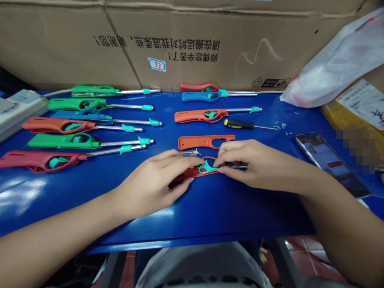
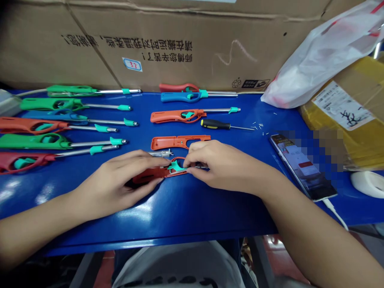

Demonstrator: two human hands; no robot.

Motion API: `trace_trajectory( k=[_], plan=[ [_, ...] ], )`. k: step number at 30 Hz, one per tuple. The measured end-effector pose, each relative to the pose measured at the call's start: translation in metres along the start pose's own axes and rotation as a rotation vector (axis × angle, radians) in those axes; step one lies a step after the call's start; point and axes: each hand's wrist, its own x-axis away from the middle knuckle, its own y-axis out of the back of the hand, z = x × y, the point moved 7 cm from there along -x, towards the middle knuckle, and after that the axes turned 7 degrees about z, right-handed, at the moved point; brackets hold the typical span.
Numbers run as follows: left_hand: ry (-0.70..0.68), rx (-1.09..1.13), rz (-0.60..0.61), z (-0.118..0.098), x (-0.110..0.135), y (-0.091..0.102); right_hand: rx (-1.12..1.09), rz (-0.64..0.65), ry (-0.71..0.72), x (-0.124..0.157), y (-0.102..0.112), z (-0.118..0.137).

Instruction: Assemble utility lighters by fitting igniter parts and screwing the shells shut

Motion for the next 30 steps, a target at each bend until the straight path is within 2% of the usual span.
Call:
trace_trajectory(
  k=[8, 16, 26, 30],
  plan=[
    [0.009, 0.010, 0.013, -0.001, 0.001, -0.002, 0.024, 0.013, 0.076, -0.001, -0.001, 0.005],
    [-0.014, -0.002, 0.001, -0.003, 0.002, -0.002, 0.095, 0.055, 0.080, 0.003, -0.005, 0.007],
    [-0.055, -0.017, 0.000, -0.005, 0.001, -0.002, -0.090, -0.077, -0.122, -0.007, -0.003, -0.006],
    [-0.108, -0.041, 0.020, -0.008, 0.001, -0.004, -0.081, -0.092, -0.158, -0.009, -0.003, -0.008]
  ],
)
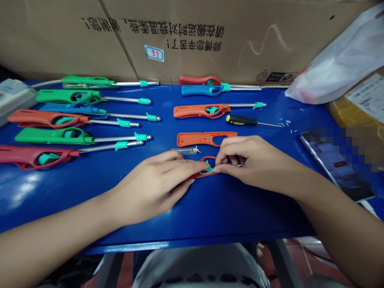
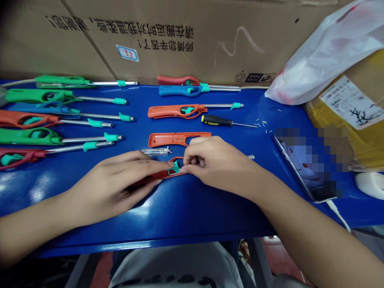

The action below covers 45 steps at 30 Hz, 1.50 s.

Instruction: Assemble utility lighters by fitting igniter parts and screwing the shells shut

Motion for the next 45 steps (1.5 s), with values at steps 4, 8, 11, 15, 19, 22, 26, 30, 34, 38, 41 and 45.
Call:
trace_trajectory(
  k=[4, 8, 11, 15, 19, 22, 26, 30, 34, 38, 41, 45],
  plan=[
    [-0.024, -0.021, 0.054, -0.001, 0.000, -0.004, 0.014, -0.058, 0.005, 0.004, 0.010, 0.000],
    [-0.040, -0.074, 0.054, -0.003, 0.000, -0.003, 0.050, -0.056, 0.036, 0.012, 0.018, 0.001],
    [-0.055, -0.106, 0.048, -0.004, 0.000, -0.003, 0.110, 0.048, 0.116, 0.015, 0.014, 0.005],
    [-0.049, -0.084, 0.053, -0.004, -0.001, -0.003, 0.159, 0.083, 0.141, 0.014, 0.010, 0.005],
    [-0.035, -0.069, 0.052, -0.004, -0.001, -0.003, 0.169, 0.107, 0.138, 0.012, 0.006, 0.004],
    [-0.025, -0.069, 0.063, -0.003, -0.001, -0.004, 0.174, 0.107, 0.125, 0.011, 0.004, 0.004],
    [-0.020, -0.074, 0.065, -0.003, -0.002, -0.003, 0.177, 0.116, 0.094, 0.011, 0.004, 0.006],
    [-0.040, -0.092, 0.040, -0.004, -0.002, -0.001, 0.181, 0.091, 0.069, 0.013, 0.005, 0.007],
    [-0.031, -0.069, 0.033, -0.003, -0.002, -0.001, 0.180, 0.098, 0.060, 0.014, 0.005, 0.008],
    [-0.027, -0.046, 0.037, -0.001, -0.002, -0.001, 0.145, 0.127, 0.058, 0.015, 0.004, 0.007],
    [-0.063, -0.049, 0.058, -0.002, -0.002, -0.002, 0.117, 0.112, 0.084, 0.013, 0.005, 0.006],
    [-0.135, -0.090, 0.082, -0.005, -0.002, -0.003, 0.095, 0.100, 0.104, 0.011, 0.005, 0.005]
  ],
)
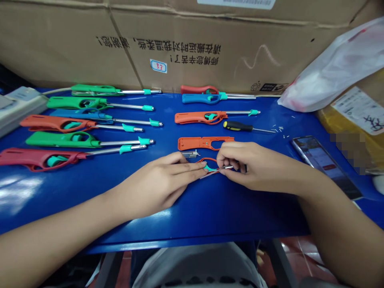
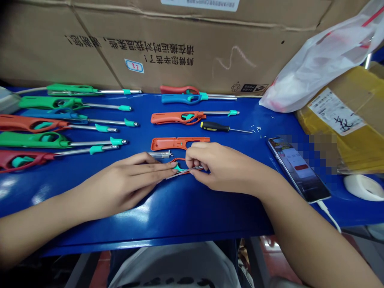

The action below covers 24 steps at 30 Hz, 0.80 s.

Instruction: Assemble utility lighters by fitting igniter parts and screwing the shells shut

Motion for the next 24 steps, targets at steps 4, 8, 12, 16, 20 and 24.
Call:
trace_trajectory(
  k=[4, 8, 12, 16, 20, 24],
  plan=[
    [-0.032, -0.023, -0.022, -0.0004, 0.0006, 0.0024, -0.013, 0.012, -0.025, 0.0001, 0.0002, -0.0013],
    [-0.037, -0.039, -0.033, 0.0005, 0.0013, 0.0028, -0.007, 0.002, -0.031, 0.0010, 0.0006, -0.0029],
    [-0.047, -0.074, -0.024, -0.0010, -0.0005, 0.0021, 0.004, -0.007, -0.030, 0.0003, -0.0014, -0.0060],
    [-0.047, -0.138, -0.005, -0.0039, -0.0036, 0.0027, -0.002, -0.018, -0.038, -0.0009, -0.0034, -0.0088],
    [-0.041, -0.143, 0.001, -0.0048, -0.0038, 0.0038, 0.000, -0.028, -0.017, -0.0008, -0.0032, -0.0076],
    [-0.001, -0.078, -0.003, -0.0004, -0.0015, 0.0023, -0.007, -0.028, 0.027, 0.0005, -0.0003, -0.0033]
  ],
)
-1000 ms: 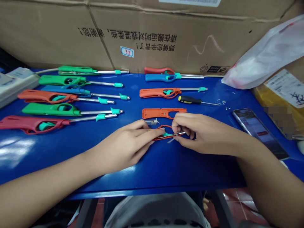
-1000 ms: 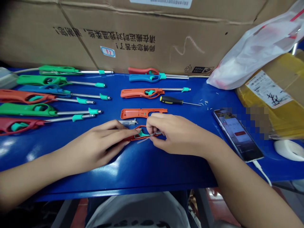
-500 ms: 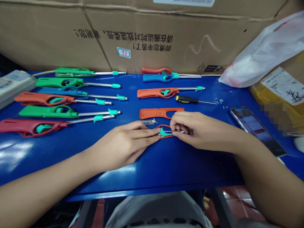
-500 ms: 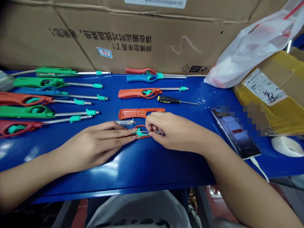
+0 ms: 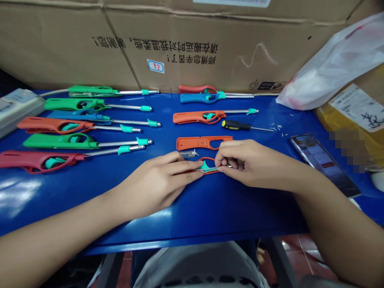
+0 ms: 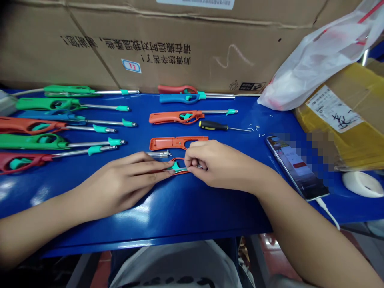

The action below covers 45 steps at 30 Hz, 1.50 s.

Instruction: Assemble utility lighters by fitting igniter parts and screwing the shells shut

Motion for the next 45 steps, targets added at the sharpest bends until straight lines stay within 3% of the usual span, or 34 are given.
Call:
trace_trajectory(
  k=[14, 29, 38, 45],
  plan=[
    [0.091, 0.080, -0.030, 0.006, 0.005, -0.004, 0.048, 0.087, 0.118, 0.004, 0.001, 0.016],
    [0.064, 0.115, -0.051, 0.006, 0.006, -0.004, 0.156, 0.312, 0.009, 0.019, -0.012, 0.017],
    [0.037, 0.108, -0.074, 0.004, 0.004, -0.003, 0.128, 0.363, -0.013, 0.030, -0.018, 0.016],
    [0.099, 0.123, -0.063, 0.007, 0.003, -0.003, 0.163, 0.327, -0.019, 0.031, -0.012, 0.016]
  ],
)
